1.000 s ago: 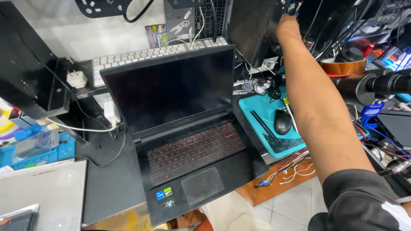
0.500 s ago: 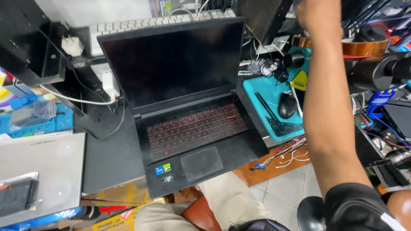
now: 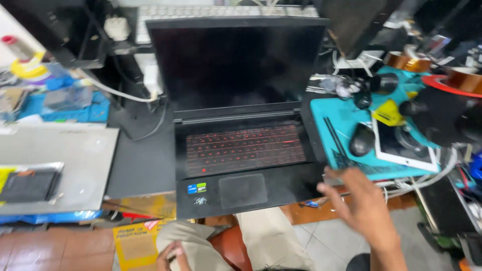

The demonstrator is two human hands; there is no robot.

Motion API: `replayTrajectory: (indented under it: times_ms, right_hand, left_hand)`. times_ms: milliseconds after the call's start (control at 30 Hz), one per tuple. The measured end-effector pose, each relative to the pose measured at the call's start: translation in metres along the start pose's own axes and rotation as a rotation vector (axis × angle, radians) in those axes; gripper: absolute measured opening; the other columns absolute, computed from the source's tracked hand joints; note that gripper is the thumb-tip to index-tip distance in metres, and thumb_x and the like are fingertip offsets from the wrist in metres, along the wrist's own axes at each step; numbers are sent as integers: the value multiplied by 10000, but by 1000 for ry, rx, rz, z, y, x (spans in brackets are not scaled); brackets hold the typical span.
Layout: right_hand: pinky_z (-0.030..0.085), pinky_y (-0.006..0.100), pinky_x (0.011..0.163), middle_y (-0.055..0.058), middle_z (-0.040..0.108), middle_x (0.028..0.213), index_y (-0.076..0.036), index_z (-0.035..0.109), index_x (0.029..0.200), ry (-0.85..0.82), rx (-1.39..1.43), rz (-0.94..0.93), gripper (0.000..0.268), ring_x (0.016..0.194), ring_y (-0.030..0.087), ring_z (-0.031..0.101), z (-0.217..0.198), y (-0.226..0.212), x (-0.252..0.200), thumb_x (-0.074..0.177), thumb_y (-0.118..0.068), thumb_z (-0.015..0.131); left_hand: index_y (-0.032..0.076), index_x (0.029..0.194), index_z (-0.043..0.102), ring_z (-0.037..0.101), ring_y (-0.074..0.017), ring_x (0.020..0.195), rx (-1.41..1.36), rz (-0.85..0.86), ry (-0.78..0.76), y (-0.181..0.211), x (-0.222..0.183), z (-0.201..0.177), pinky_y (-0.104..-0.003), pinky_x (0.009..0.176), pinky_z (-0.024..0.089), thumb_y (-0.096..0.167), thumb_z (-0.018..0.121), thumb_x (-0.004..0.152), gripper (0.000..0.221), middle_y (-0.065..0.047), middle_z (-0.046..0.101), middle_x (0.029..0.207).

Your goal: Disassembling a laptop by removing the back cover screws and prying it open to inspect the device.

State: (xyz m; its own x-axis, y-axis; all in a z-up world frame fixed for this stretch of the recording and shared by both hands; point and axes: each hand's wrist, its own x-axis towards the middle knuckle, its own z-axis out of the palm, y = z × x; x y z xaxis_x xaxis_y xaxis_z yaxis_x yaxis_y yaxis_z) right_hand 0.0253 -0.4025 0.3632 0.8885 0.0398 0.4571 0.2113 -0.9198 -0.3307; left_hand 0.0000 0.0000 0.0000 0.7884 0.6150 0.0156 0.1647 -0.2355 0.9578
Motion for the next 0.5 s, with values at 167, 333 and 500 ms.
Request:
replayTrajectory:
  times_ms: [167, 333, 500]
  right_hand:
    - [484, 477, 1043, 94, 692, 1193, -103, 688, 1100, 53, 22, -367, 341, 1134, 292, 672, 50, 4, -31, 842, -289, 811]
    - [512, 528, 1005, 134, 667, 1213, -94, 657, 1182, 49, -47, -494, 346, 1103, 320, 676, 73, -1, -25, 877, -160, 805]
    - [535, 482, 820, 151, 671, 1026, -27, 675, 971, 143, 39, -617, 162, 947, 313, 654, 91, -5, -10, 874, -64, 800]
  left_hand:
    - [152, 1225, 633, 578, -304, 1217, 242, 1067, 14, 200, 11, -13, -445, 1028, 523, 319, 885, 811, 512, -85, 630, 1265]
    - [268, 1228, 691, 627, -210, 1135, 349, 1361, -94, 256, 18, 16, -405, 1069, 383, 313, 851, 931, 341, 32, 679, 1204]
    - [194, 1093, 720, 586, -196, 835, 275, 1476, -55, 254, 27, 42, -352, 810, 367, -44, 727, 906, 303, -9, 642, 990]
